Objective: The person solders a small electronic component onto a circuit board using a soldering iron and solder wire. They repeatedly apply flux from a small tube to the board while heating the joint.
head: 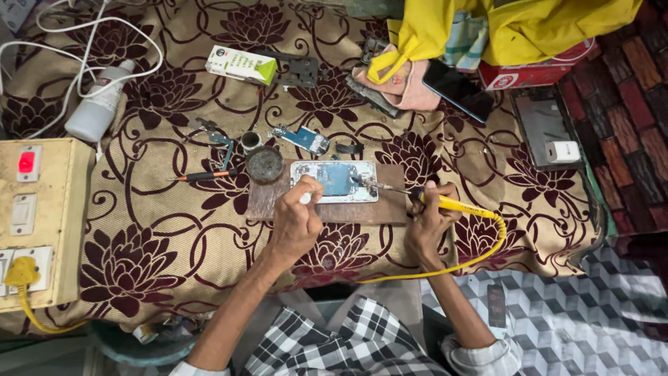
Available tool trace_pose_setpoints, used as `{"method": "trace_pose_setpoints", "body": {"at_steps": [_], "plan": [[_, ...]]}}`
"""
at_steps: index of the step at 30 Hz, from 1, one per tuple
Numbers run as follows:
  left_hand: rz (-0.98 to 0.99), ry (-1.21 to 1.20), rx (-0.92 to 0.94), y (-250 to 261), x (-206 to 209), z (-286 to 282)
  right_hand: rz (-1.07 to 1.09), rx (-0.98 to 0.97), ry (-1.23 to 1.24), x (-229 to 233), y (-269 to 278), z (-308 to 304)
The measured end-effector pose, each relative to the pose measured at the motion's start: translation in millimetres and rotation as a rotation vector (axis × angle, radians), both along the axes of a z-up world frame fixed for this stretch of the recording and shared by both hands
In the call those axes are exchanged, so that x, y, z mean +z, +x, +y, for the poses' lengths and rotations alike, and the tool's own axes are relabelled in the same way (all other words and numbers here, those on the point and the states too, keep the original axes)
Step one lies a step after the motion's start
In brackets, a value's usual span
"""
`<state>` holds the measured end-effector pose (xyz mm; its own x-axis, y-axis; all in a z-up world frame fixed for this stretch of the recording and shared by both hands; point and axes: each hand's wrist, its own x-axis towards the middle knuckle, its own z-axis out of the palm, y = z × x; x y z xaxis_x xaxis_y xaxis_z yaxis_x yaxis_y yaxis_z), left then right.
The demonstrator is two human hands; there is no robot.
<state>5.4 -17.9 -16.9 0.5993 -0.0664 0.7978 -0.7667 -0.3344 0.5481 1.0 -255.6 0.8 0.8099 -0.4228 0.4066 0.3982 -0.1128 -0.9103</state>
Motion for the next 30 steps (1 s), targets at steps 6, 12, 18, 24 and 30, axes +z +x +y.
{"method": "trace_pose_setpoints", "body": {"at_steps": [6,12,18,24,30], "plan": [[0.061,0.049,0.040,-3.5,6.7,-0.2,0.057,0.003,0.156,-0.5,0.5,3.2],[0.185,0.100,0.026,-10.4,27.3,3.5,0.089,0.025,0.143,1.8,2.3,3.0],[0.027,0.002,-0.045,-9.0,25.1,2.3,-0.021,0.087,0.169,-3.1,-0.4,0.8],[0.136,-0.048,0.005,-6.6,8.8,1.0,0.051,0.048,0.145,-2.6,4.8,1.3],[0.084,-0.081,0.101,-14.5,17.3,4.7,-0.034,0.101,0.096,-4.9,2.5,-1.2]]}}
